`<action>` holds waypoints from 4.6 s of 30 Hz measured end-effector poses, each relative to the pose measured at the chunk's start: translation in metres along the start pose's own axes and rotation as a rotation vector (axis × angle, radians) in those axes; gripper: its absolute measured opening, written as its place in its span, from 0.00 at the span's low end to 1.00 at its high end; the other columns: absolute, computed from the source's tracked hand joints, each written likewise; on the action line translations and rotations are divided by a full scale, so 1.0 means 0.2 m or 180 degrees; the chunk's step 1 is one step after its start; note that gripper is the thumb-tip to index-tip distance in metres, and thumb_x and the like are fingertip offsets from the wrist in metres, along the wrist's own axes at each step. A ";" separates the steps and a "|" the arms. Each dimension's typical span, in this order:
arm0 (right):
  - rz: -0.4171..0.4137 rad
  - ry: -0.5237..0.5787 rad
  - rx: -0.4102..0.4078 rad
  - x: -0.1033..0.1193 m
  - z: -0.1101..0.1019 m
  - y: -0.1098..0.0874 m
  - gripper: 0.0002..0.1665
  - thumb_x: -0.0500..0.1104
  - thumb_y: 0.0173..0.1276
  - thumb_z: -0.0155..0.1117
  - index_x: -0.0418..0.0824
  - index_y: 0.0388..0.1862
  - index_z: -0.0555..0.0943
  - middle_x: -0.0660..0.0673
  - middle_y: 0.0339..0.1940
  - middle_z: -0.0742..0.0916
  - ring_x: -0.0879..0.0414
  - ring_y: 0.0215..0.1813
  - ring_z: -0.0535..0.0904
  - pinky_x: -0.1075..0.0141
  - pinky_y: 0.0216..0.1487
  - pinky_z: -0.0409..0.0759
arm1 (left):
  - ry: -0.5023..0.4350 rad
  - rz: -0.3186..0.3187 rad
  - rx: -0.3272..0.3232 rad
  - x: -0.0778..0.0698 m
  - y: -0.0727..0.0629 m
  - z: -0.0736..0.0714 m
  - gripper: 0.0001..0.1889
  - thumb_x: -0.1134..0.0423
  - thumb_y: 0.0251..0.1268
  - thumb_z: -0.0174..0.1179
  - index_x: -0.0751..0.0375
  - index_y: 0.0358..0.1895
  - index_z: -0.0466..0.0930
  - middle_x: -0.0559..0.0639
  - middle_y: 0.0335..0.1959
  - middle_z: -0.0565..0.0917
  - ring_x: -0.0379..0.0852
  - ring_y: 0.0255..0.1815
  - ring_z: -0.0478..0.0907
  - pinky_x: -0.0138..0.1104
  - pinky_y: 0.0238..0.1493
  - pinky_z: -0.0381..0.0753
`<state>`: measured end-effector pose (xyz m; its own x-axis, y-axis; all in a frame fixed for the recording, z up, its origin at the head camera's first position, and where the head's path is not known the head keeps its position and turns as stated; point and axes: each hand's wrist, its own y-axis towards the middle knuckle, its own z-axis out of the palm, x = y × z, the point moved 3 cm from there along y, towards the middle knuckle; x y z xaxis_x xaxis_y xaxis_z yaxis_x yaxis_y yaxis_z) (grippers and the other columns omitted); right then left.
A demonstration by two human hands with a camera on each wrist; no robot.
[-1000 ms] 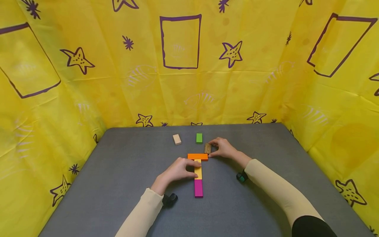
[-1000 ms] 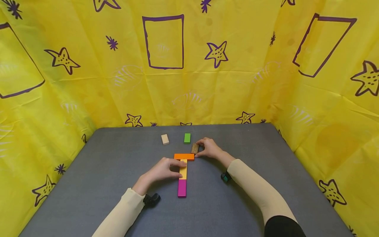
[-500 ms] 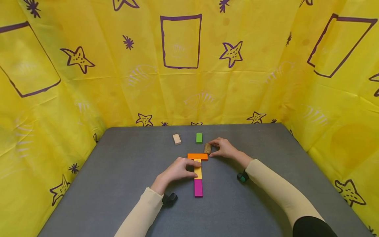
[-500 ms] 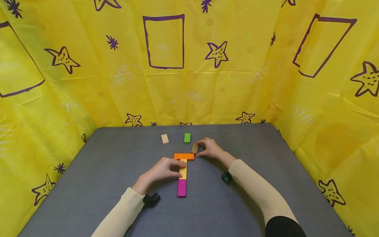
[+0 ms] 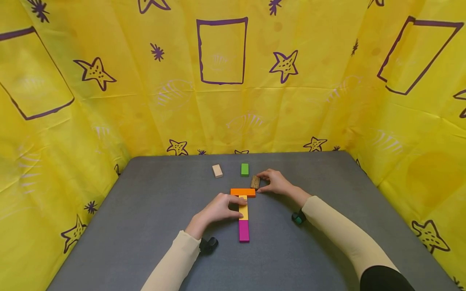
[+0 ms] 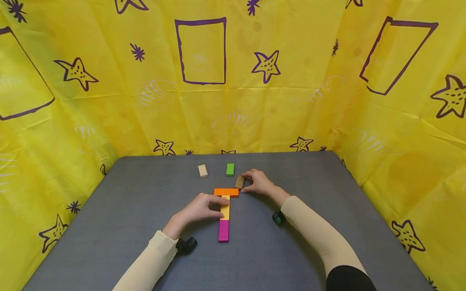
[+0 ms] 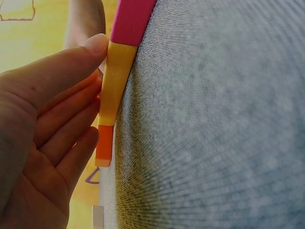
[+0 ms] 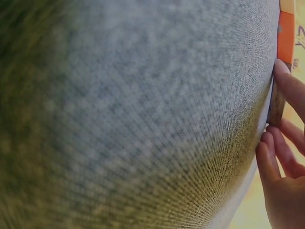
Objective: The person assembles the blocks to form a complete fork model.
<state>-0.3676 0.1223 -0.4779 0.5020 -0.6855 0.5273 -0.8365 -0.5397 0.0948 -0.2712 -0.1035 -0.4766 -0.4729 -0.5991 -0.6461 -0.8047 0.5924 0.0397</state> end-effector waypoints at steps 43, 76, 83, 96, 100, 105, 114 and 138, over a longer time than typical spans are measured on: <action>0.0001 0.0240 0.0143 -0.02 -0.09 0.04 0.39 0.53 0.52 0.75 0.34 0.59 0.76 0.40 0.54 0.83 0.48 0.54 0.79 0.54 0.58 0.77 | -0.0019 0.0003 -0.0007 -0.01 -0.01 -0.01 0.21 0.52 0.53 0.70 0.45 0.53 0.83 0.33 0.48 0.83 0.34 0.54 0.77 0.37 0.60 0.74; 0.0120 0.0383 0.0051 0.07 -0.10 0.30 0.42 0.50 0.53 0.75 0.34 0.64 0.72 0.39 0.60 0.80 0.45 0.61 0.76 0.52 0.62 0.73 | 0.0002 0.0049 -0.0001 -0.01 -0.01 0.01 0.22 0.49 0.52 0.69 0.45 0.54 0.82 0.32 0.48 0.83 0.33 0.53 0.78 0.35 0.60 0.75; 0.0224 0.0390 0.0068 0.05 -0.06 0.35 0.43 0.50 0.53 0.75 0.35 0.64 0.71 0.38 0.61 0.79 0.44 0.62 0.75 0.52 0.63 0.73 | 0.0008 0.0068 0.0008 -0.01 -0.01 0.00 0.22 0.50 0.54 0.69 0.46 0.54 0.82 0.33 0.49 0.83 0.33 0.53 0.77 0.35 0.60 0.75; 0.0345 0.0319 0.0080 0.05 -0.01 0.37 0.42 0.50 0.52 0.76 0.36 0.63 0.73 0.38 0.60 0.79 0.45 0.61 0.76 0.54 0.63 0.73 | -0.0011 0.0034 0.0037 -0.01 -0.01 0.00 0.23 0.50 0.54 0.68 0.45 0.55 0.81 0.32 0.50 0.82 0.33 0.54 0.77 0.36 0.61 0.74; 0.0397 0.0291 0.0072 0.04 0.01 0.37 0.42 0.50 0.52 0.76 0.36 0.63 0.73 0.37 0.61 0.79 0.45 0.62 0.75 0.54 0.64 0.72 | 0.0015 0.0080 0.0008 -0.02 -0.01 -0.01 0.22 0.50 0.54 0.69 0.45 0.55 0.82 0.32 0.50 0.83 0.33 0.53 0.77 0.35 0.61 0.74; 0.0391 0.0203 0.0064 0.03 0.03 0.38 0.41 0.50 0.52 0.75 0.36 0.63 0.73 0.38 0.61 0.79 0.45 0.61 0.75 0.54 0.64 0.72 | 0.0010 0.0082 -0.0004 -0.02 -0.01 -0.01 0.22 0.50 0.53 0.69 0.45 0.54 0.82 0.32 0.49 0.83 0.32 0.53 0.77 0.34 0.60 0.74; 0.0396 0.0171 0.0049 0.02 0.04 0.39 0.41 0.50 0.51 0.76 0.38 0.62 0.74 0.39 0.60 0.80 0.46 0.60 0.75 0.55 0.63 0.72 | -0.0004 0.0092 0.0018 -0.01 -0.01 -0.01 0.23 0.50 0.53 0.69 0.46 0.55 0.82 0.32 0.50 0.83 0.33 0.54 0.77 0.35 0.61 0.74; 0.0342 0.0108 -0.0069 0.05 0.01 0.36 0.40 0.50 0.53 0.75 0.36 0.62 0.74 0.38 0.58 0.80 0.45 0.59 0.76 0.54 0.61 0.74 | -0.0031 0.0064 0.0046 -0.02 -0.01 -0.01 0.23 0.50 0.54 0.69 0.45 0.56 0.81 0.32 0.51 0.82 0.33 0.55 0.76 0.36 0.62 0.73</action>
<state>-0.4221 0.0749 -0.4672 0.4017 -0.7218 0.5637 -0.8899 -0.4530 0.0541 -0.2685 -0.1035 -0.4732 -0.4853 -0.5818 -0.6527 -0.7898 0.6120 0.0417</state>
